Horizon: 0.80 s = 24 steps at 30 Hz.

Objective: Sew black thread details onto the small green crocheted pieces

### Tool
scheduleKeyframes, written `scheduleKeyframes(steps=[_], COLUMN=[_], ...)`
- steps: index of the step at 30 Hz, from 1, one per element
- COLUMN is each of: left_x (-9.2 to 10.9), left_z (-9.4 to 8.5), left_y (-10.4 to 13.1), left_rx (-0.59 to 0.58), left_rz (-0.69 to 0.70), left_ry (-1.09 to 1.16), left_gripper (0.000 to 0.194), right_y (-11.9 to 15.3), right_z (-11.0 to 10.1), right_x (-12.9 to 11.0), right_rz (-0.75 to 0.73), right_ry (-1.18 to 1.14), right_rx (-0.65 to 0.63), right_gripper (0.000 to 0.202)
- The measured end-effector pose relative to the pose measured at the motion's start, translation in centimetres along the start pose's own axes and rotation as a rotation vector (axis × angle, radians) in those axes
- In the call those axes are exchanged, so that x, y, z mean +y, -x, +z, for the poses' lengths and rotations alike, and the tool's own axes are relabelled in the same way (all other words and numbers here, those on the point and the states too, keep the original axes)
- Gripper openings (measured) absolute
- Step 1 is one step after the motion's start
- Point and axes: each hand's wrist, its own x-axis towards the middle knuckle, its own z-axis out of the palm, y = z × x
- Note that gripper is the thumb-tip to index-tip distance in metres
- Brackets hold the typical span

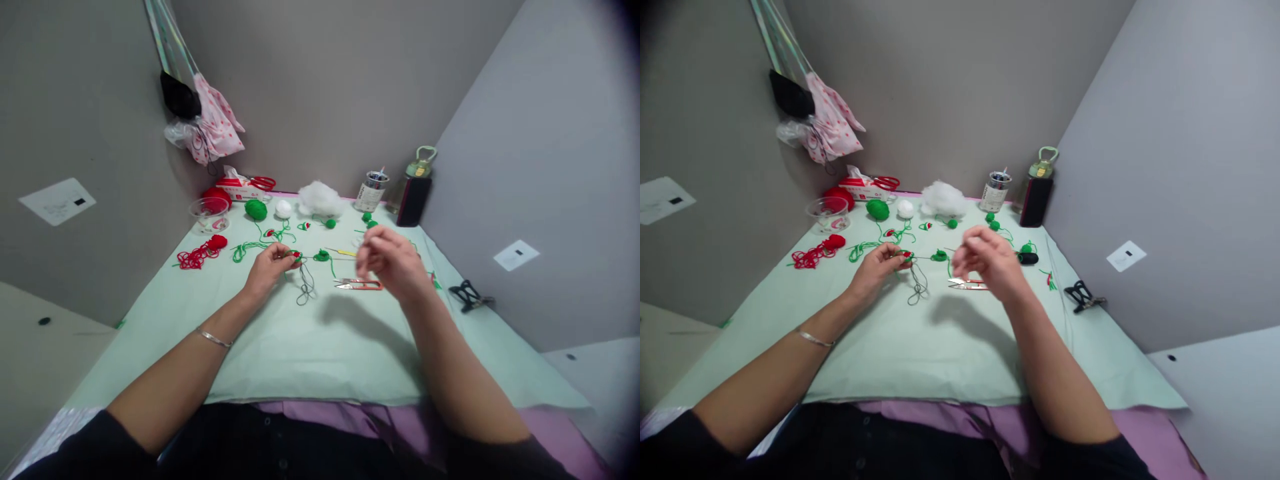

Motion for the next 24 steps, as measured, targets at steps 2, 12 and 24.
scheduleKeyframes(steps=[2, 12, 24], left_x=[-0.1, 0.5, -0.2], left_z=[-0.7, -2.0, 1.1], left_y=[-0.7, -1.7, 1.1], left_rx=[0.054, 0.236, -0.005], left_rz=[0.024, 0.117, 0.182], left_ry=[0.030, 0.143, 0.150], left_gripper=[0.028, 0.031, 0.022], right_y=[-0.8, 1.0, -0.8], right_z=[-3.7, -18.6, 3.1], right_x=[-0.5, -0.5, 4.3], right_rz=[-0.099, -0.655, -0.204], right_ry=[-0.046, 0.065, 0.498], right_rx=[0.204, 0.644, 0.084], right_gripper=[0.021, 0.029, 0.011])
